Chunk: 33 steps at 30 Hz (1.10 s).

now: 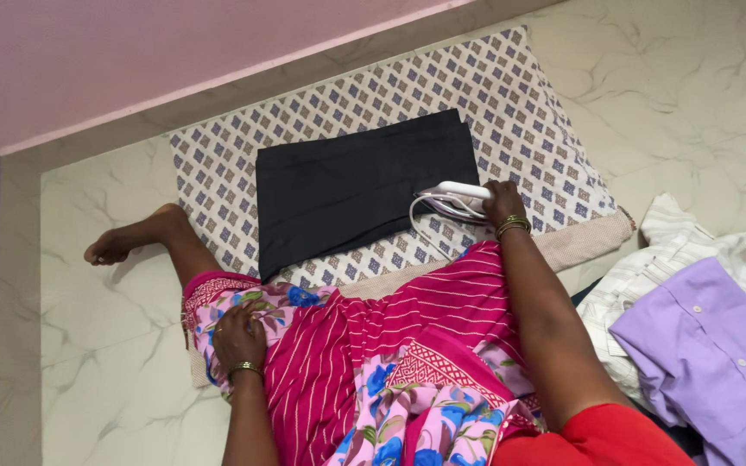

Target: The person irons a pair of black trousers laid out on a patterned mat on the floor, using a white electric iron. After finishing the trousers, the person picks up a purple shirt and begins buttoning it.

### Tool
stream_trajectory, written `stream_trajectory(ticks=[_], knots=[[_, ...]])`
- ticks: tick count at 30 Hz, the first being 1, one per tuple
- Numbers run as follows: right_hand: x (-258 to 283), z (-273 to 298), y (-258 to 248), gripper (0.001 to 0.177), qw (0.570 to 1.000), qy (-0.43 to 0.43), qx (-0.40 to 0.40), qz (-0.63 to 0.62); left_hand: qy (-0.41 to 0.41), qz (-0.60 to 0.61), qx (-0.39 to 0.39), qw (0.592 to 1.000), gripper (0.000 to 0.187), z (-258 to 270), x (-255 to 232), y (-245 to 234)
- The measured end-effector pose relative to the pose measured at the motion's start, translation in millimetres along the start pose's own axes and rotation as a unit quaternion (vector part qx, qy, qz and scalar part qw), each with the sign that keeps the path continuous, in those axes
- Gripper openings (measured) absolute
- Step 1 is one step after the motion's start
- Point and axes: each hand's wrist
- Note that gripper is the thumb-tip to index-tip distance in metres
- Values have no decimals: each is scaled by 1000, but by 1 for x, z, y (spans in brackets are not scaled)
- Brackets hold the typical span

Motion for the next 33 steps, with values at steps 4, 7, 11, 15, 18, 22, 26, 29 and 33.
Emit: stream_trajectory(ticks=[4, 7, 11, 15, 18, 22, 26, 29, 33], knots=[[10, 1, 7, 50, 999, -15, 36, -12, 7, 0, -9, 1000, 26, -4, 5, 8], [20, 1, 15, 50, 996, -60, 59, 8, 21, 11, -20, 1000, 23, 0, 15, 15], [22, 3, 14, 48, 995, -45, 86, 29, 91, 85, -41, 991, 24, 4, 18, 13], [14, -3, -14, 43, 989, 12, 119, 82, -111, 435, 297, 843, 53, 22, -14, -52], [5, 12, -48, 41, 989, 51, 90, 107, 22, 575, 461, 675, 72, 55, -35, -123], [6, 24, -79, 36, 968, 142, 107, 178, 330, 483, 523, 620, 46, 84, -78, -129], [-3, 16, -75, 36, 954, 105, 109, 260, 201, 547, 488, 650, 39, 88, -116, -137], [-12, 14, -58, 43, 968, 65, 104, 218, 136, 687, 331, 633, 33, 68, -142, -172], [-11, 13, -54, 37, 966, 97, 114, 210, 236, 736, 246, 586, 26, 23, -179, -227]])
Point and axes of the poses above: each hand's wrist, its own z-axis away from the middle knuckle, its own y-axis out of the palm, x = y × z, and after that the axes turned 2 degrees about -z, right-handed
